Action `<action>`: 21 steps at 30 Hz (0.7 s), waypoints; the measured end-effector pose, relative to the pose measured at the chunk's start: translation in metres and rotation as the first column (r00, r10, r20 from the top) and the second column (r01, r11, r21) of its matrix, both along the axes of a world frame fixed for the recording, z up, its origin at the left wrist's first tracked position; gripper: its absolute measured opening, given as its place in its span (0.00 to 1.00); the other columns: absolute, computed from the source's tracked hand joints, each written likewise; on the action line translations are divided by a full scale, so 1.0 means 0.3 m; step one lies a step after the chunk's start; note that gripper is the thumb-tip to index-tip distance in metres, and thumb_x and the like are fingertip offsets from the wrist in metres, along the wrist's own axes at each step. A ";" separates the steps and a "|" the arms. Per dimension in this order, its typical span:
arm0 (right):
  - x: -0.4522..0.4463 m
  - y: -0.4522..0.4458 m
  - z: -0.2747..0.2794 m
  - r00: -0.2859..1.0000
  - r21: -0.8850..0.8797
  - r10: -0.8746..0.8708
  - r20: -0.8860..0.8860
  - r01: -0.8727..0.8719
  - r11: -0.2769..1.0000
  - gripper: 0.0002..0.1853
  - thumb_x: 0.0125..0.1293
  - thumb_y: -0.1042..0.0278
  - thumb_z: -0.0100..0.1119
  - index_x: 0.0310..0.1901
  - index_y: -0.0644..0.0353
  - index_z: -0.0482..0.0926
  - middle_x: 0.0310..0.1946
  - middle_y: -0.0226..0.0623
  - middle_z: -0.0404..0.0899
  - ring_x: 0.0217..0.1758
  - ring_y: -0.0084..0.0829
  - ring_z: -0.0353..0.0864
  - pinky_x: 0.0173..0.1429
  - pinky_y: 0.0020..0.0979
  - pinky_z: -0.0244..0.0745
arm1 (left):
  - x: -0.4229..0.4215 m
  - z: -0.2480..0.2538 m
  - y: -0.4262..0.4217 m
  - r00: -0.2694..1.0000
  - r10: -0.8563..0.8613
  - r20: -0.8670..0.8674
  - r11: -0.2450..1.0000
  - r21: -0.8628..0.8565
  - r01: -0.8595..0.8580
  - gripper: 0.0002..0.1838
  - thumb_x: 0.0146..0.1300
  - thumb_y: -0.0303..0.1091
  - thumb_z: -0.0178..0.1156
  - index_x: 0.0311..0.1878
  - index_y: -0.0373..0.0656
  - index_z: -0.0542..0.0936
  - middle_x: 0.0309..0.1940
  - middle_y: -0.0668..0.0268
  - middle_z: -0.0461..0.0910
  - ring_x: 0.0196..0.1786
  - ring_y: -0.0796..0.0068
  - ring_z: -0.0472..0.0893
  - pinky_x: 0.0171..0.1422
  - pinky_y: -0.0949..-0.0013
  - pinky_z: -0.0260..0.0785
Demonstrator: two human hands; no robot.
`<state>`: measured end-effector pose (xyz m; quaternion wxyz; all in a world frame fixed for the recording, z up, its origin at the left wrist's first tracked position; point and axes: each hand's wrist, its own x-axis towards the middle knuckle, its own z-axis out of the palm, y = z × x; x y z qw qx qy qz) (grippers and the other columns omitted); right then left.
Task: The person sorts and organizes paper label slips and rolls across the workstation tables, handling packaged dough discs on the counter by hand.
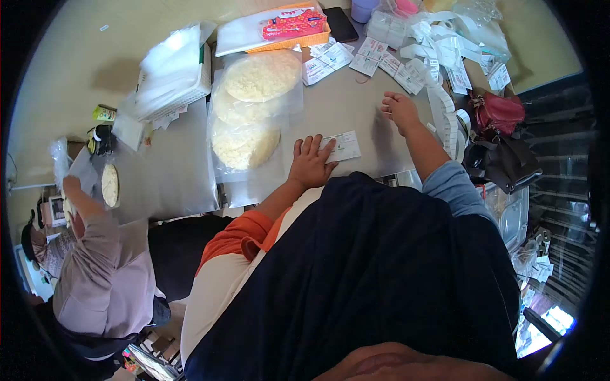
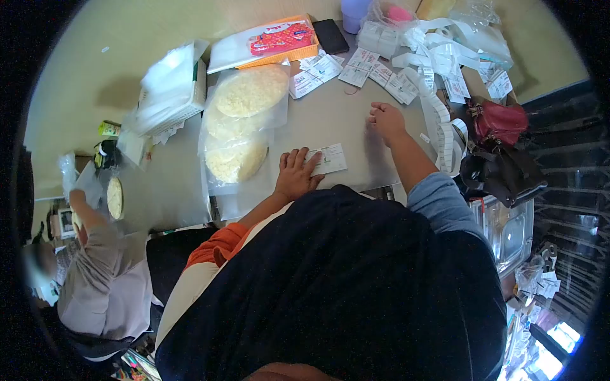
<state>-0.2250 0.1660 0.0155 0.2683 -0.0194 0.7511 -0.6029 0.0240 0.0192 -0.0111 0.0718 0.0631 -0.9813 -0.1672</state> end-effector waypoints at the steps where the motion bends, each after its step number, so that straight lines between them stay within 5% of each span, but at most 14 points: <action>1: -0.007 0.006 -0.013 1.000 0.034 0.015 -0.004 -0.015 0.999 0.12 0.59 0.65 0.53 0.40 0.62 0.80 0.31 0.38 0.79 0.31 0.27 0.78 0.40 0.27 0.73 | 0.003 -0.002 -0.001 1.000 -0.001 -0.005 1.000 0.005 0.001 0.30 0.59 0.52 0.53 0.63 0.52 0.67 0.60 0.52 0.62 0.63 0.53 0.59 0.67 0.46 0.42; 4: -0.022 0.074 -0.021 0.954 0.334 0.177 -0.241 -0.090 0.938 0.13 0.59 0.64 0.53 0.41 0.63 0.79 0.33 0.40 0.80 0.35 0.31 0.79 0.44 0.31 0.74 | -0.004 0.003 -0.001 1.000 -0.002 -0.024 1.000 -0.006 0.002 0.29 0.58 0.51 0.54 0.62 0.51 0.67 0.59 0.53 0.63 0.63 0.52 0.59 0.67 0.46 0.43; 7: -0.053 0.166 -0.012 0.813 0.489 0.075 -0.578 0.272 0.829 0.13 0.59 0.63 0.54 0.40 0.64 0.79 0.34 0.40 0.81 0.38 0.36 0.80 0.46 0.35 0.73 | -0.001 0.011 0.005 0.999 -0.005 -0.040 1.000 -0.007 0.004 0.29 0.58 0.51 0.54 0.62 0.50 0.68 0.59 0.53 0.63 0.62 0.51 0.59 0.67 0.46 0.43; 10: -0.140 0.259 -0.019 0.805 0.381 -0.193 -0.561 0.458 0.803 0.14 0.57 0.61 0.54 0.43 0.58 0.78 0.39 0.42 0.79 0.44 0.40 0.78 0.51 0.37 0.71 | -0.002 0.016 0.006 1.000 -0.007 -0.028 1.000 -0.013 0.007 0.29 0.58 0.51 0.54 0.62 0.50 0.68 0.59 0.53 0.63 0.62 0.51 0.59 0.67 0.47 0.44; 14: -0.249 0.291 0.020 0.781 0.584 0.053 -0.622 0.418 0.695 0.22 0.55 0.64 0.55 0.54 0.45 0.72 0.51 0.44 0.71 0.57 0.44 0.68 0.60 0.39 0.64 | -0.006 0.020 0.005 0.999 -0.012 -0.039 0.999 -0.037 0.011 0.29 0.58 0.51 0.53 0.62 0.49 0.68 0.59 0.53 0.63 0.62 0.51 0.59 0.67 0.48 0.44; 17: -0.282 0.268 0.038 0.669 0.691 0.309 -0.676 0.431 0.580 0.20 0.55 0.64 0.56 0.51 0.40 0.75 0.52 0.37 0.69 0.58 0.43 0.64 0.61 0.42 0.62 | -0.001 0.021 0.009 0.999 -0.012 -0.040 0.999 -0.044 0.010 0.29 0.59 0.50 0.53 0.61 0.48 0.68 0.59 0.53 0.63 0.62 0.51 0.59 0.67 0.48 0.44; 21: -0.320 0.271 0.074 0.685 0.812 0.460 -0.565 0.362 0.458 0.13 0.55 0.62 0.57 0.43 0.40 0.81 0.53 0.32 0.68 0.61 0.42 0.60 0.63 0.43 0.57 | -0.004 0.039 0.012 0.999 -0.012 -0.044 0.999 -0.045 0.010 0.29 0.59 0.50 0.53 0.61 0.48 0.68 0.58 0.52 0.64 0.62 0.51 0.60 0.67 0.48 0.44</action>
